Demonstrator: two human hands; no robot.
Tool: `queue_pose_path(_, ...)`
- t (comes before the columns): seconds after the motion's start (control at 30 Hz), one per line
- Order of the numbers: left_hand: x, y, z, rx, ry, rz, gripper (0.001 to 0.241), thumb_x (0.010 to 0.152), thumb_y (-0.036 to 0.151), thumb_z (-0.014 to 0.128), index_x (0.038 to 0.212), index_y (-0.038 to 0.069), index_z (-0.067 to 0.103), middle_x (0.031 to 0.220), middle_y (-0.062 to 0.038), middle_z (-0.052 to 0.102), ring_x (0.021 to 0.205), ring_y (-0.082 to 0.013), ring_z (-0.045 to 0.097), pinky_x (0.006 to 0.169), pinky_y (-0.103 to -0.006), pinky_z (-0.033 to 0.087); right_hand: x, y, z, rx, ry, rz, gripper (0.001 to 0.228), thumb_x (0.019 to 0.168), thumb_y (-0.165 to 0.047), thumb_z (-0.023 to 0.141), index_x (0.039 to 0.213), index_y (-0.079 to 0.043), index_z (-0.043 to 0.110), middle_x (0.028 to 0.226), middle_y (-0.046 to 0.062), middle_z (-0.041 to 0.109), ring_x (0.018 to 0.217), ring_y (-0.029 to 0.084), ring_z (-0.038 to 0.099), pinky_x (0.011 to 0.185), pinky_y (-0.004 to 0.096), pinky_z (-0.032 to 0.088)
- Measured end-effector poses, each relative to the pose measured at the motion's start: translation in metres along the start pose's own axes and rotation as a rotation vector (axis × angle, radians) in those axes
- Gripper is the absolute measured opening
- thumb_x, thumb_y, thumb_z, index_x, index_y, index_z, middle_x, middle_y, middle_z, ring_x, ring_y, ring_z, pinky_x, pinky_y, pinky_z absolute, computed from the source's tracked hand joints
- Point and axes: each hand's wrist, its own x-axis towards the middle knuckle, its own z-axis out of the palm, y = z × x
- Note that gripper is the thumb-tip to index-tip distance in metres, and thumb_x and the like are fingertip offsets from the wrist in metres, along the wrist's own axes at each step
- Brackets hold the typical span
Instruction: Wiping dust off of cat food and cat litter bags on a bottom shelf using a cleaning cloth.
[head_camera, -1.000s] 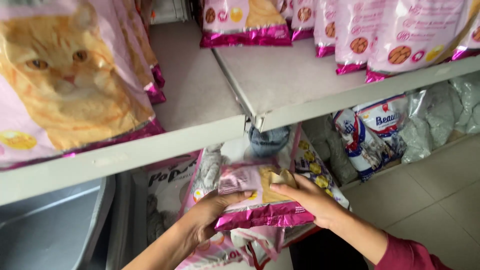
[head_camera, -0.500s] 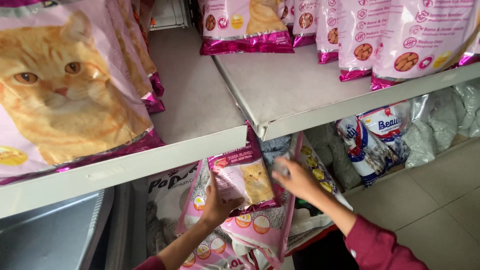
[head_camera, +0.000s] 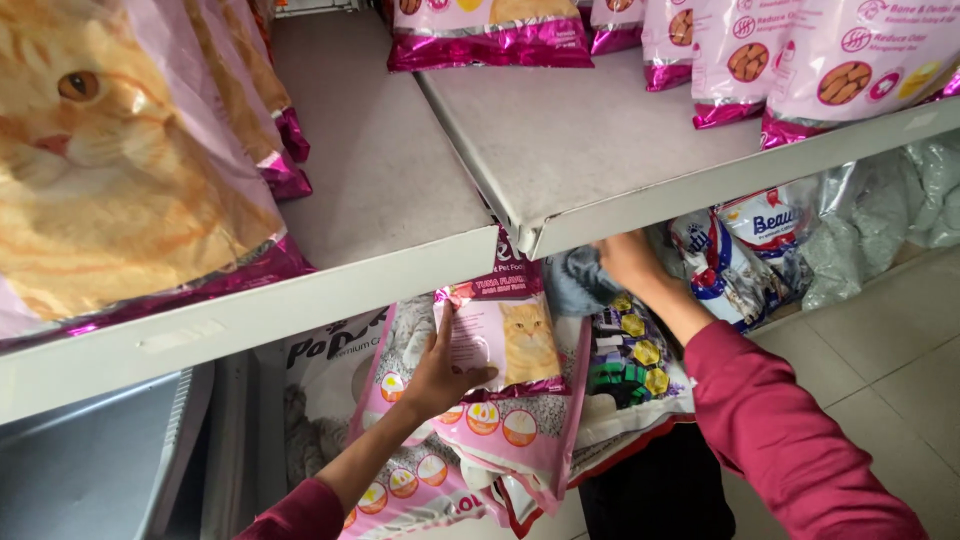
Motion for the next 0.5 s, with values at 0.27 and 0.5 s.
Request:
queue_pose_path(0.27,-0.003,0.005,-0.007,-0.007,-0.018,-0.087,0.136,0.066,0.041,0.09,0.161,0.025,-0.005,0.13,-0.021,0.047,0.112,-0.0332,0.065,0.098,-0.0374,0.056,-0.077,-0.144,-0.07,0.269,0.439,-0.061,0.018,0.094,-0.015,0.066,0.106,-0.002,0.07,0.109,0.018,0.072,0.105,0.032,0.068,0.091,0.047,0.052)
queue_pose_path(0.5,0.025,-0.094,0.024,0.365,0.238,0.554,0.093,0.076,0.032,0.082,0.156,0.027,0.036,0.137,-0.007,0.057,0.118,-0.0257,0.067,0.099,-0.0392,0.055,-0.113,-0.221,0.025,-0.088,0.134,-0.31,0.055,0.084,-0.029,0.069,0.136,-0.013,0.059,0.147,0.017,0.045,0.143,0.044,0.029,0.099,0.074,0.027)
